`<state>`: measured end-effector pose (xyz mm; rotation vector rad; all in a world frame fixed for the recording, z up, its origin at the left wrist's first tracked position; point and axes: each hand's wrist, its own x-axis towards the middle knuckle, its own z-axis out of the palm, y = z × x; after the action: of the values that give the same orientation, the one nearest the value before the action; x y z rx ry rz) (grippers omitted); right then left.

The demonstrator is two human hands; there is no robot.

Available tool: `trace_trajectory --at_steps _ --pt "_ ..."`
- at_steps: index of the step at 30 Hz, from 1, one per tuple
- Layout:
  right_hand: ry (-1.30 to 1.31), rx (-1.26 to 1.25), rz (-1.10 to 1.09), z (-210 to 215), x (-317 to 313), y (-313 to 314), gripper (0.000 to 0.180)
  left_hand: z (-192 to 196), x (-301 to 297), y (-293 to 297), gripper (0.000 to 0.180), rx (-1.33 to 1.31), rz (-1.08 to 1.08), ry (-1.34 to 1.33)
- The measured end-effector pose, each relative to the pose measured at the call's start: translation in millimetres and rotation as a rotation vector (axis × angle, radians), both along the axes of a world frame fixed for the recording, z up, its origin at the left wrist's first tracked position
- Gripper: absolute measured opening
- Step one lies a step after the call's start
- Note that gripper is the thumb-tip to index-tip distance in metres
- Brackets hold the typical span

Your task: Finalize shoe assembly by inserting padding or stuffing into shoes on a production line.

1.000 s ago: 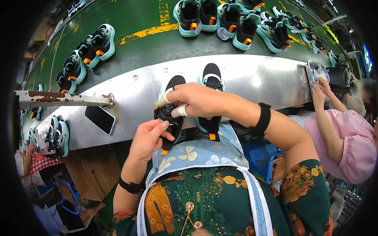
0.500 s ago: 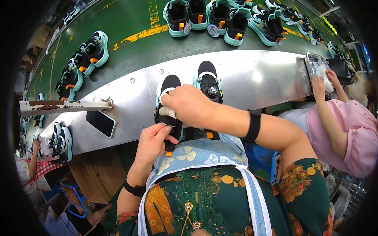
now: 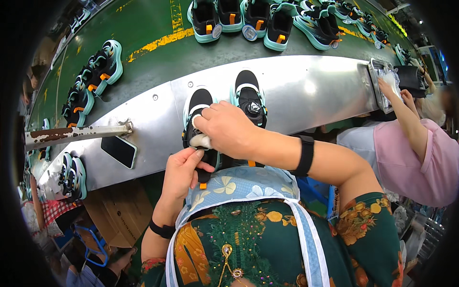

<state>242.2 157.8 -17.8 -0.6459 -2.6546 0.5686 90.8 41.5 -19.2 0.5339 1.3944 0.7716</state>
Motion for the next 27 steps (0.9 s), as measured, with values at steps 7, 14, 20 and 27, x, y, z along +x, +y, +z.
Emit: trace_trajectory --at_steps 7,14,20,27 --pt "-0.049 -0.137 0.053 16 9 0 0.028 7 3 1 0.023 0.015 -0.006 0.027" --pt "-0.008 0.016 0.073 9 7 8 0.029 0 2 -1 0.023 0.002 0.019 -0.043" --pt "-0.013 -0.026 0.001 2 5 6 0.029 -5 7 -4 0.023 0.008 0.045 -0.043" --pt "0.062 0.008 0.033 -8 -12 -2 0.033 -5 -11 -2 0.023 -0.021 0.052 -0.075"
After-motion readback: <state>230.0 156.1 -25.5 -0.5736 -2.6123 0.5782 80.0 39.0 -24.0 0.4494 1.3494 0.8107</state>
